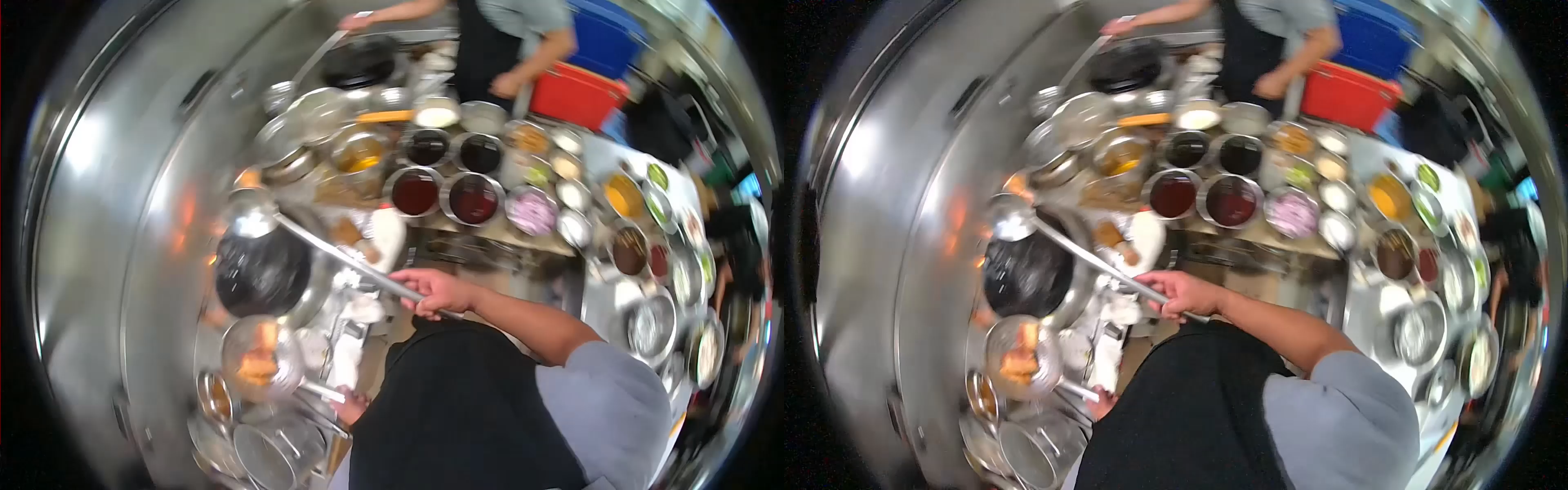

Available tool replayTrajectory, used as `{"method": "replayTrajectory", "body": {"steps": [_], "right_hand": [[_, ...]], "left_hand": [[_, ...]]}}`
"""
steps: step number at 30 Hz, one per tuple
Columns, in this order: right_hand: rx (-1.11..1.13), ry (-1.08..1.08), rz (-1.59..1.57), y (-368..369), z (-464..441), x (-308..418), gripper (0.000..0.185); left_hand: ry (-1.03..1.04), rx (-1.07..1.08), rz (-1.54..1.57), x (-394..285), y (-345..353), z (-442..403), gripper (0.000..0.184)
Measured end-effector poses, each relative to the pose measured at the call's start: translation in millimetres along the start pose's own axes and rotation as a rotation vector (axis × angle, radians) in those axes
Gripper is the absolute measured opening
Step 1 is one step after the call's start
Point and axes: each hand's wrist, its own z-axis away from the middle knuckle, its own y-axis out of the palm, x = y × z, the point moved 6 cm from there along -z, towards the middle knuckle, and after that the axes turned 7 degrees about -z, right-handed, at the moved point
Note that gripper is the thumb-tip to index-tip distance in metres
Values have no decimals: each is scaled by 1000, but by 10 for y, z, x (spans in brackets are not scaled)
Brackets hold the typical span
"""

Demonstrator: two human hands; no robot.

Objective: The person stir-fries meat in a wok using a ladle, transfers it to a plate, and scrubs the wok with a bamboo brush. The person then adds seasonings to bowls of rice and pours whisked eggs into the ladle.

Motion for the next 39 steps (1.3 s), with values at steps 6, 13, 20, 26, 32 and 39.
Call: {"method": "replayTrajectory", "body": {"steps": [6,13,20,26,32,39], "right_hand": [[16,-391,58,-274,543,-24,58],[-383,-647,-175,682,2766,-1625,56],[-1041,-1006,-213,1481,4125,-2913,37],[-1444,-1176,-417,2000,4455,-3521,61],[-1518,-1285,-492,1734,4518,-3526,73],[-1468,-1218,-379,967,4609,-2556,77]], "left_hand": [[719,157,-314,-1945,712,-290,47],[690,832,-729,-1741,1440,931,55],[226,1482,-1017,-904,2858,2724,39],[515,1570,-1302,119,3832,3488,37],[1790,1304,-1036,221,4406,3715,44],[1218,1239,-757,-319,4295,2597,45]]}}
